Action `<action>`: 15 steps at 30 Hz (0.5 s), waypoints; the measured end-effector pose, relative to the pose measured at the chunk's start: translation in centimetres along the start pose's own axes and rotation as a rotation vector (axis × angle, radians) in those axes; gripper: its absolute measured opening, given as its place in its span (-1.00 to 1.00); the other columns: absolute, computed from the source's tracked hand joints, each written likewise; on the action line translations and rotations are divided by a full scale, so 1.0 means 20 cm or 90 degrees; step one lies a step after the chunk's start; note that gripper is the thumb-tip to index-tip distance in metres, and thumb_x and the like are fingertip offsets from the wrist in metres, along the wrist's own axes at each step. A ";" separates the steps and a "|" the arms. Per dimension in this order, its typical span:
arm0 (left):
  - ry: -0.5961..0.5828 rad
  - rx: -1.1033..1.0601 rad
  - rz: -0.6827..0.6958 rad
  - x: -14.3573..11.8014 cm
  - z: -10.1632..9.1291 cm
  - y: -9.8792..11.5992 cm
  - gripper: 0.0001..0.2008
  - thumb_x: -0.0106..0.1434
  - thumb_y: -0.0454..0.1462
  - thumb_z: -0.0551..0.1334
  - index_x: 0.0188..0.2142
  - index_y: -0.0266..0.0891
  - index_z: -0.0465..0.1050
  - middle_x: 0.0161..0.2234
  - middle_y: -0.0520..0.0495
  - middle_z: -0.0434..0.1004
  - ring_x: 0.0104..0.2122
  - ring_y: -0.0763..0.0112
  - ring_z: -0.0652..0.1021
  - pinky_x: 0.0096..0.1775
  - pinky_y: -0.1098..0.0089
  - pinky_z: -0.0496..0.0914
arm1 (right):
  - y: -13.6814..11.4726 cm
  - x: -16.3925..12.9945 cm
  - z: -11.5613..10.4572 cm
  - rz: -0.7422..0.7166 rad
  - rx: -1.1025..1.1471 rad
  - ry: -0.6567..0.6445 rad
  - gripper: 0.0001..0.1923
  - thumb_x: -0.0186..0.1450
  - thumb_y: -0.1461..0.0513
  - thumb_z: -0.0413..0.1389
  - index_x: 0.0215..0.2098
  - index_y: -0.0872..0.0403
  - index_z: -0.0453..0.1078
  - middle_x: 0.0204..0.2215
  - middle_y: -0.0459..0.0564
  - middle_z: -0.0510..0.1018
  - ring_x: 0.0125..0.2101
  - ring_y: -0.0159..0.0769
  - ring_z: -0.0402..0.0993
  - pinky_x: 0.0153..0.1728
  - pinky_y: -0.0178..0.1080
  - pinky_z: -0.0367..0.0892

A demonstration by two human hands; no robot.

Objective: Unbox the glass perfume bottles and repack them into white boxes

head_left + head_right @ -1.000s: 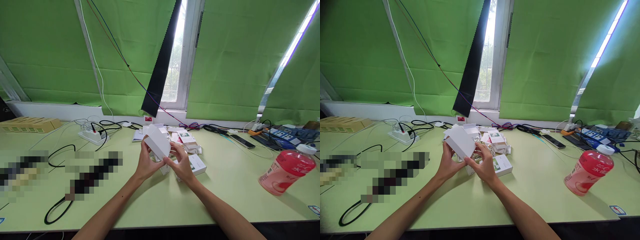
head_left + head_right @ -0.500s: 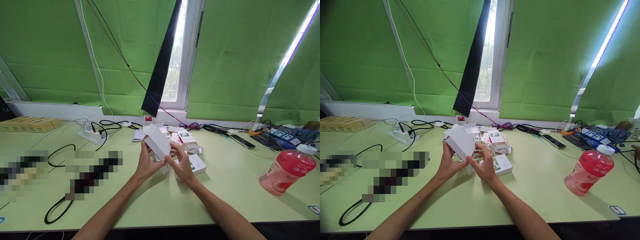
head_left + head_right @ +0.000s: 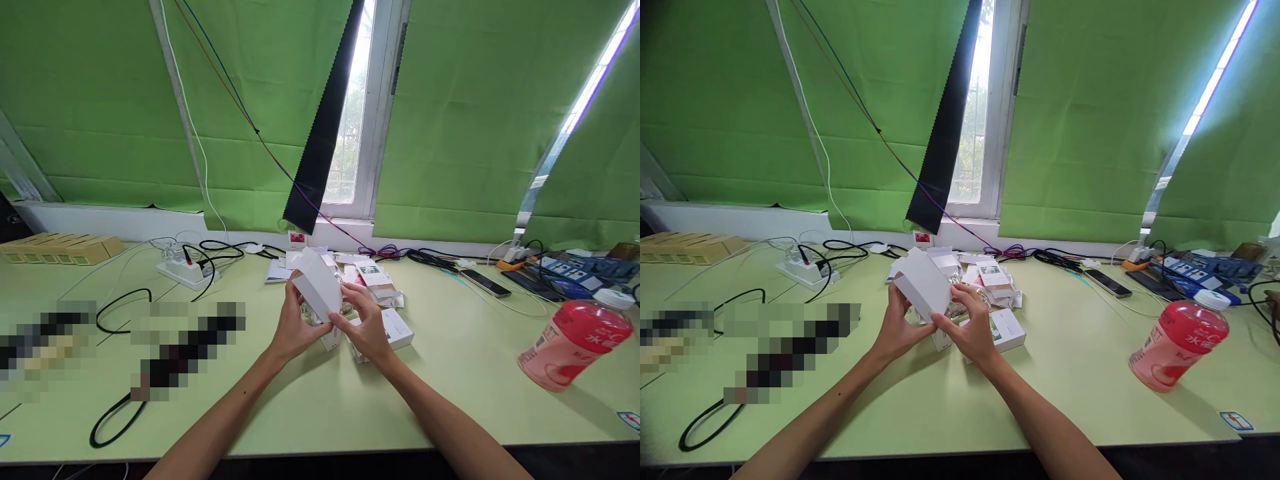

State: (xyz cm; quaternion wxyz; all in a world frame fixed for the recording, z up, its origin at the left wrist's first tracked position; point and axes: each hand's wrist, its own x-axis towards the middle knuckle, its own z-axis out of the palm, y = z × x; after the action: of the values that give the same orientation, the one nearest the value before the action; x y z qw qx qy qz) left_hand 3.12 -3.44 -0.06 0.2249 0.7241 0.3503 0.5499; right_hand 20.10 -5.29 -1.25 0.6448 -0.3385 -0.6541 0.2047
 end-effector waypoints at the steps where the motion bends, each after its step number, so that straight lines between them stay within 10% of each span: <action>1: -0.002 -0.001 0.003 0.00 0.00 0.00 -0.02 0.02 -0.21 0.44 0.30 -0.02 -0.12 0.22 -0.24 0.23 0.14 0.06 0.45 0.05 0.10 0.46 | -0.01 0.00 0.00 -0.003 -0.015 -0.001 -0.54 0.21 0.11 0.34 0.06 0.00 0.50 0.08 0.12 0.50 0.09 -0.04 0.46 0.05 -0.02 0.49; 15: -0.016 0.009 0.015 0.01 -0.01 0.02 -0.04 0.02 -0.24 0.43 0.30 -0.03 -0.07 0.24 -0.22 0.23 0.14 0.07 0.44 0.05 0.12 0.46 | -0.01 0.01 -0.03 -0.092 -0.135 -0.011 -0.56 0.23 0.09 0.31 0.06 0.01 0.54 0.09 0.15 0.55 0.10 0.03 0.50 0.13 0.09 0.42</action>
State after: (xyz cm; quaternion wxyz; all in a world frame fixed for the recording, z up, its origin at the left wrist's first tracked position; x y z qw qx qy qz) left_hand 3.00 -3.60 0.38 0.2181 0.7364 0.3428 0.5409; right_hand 20.69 -5.41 -0.83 0.6131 -0.3547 -0.7001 0.0902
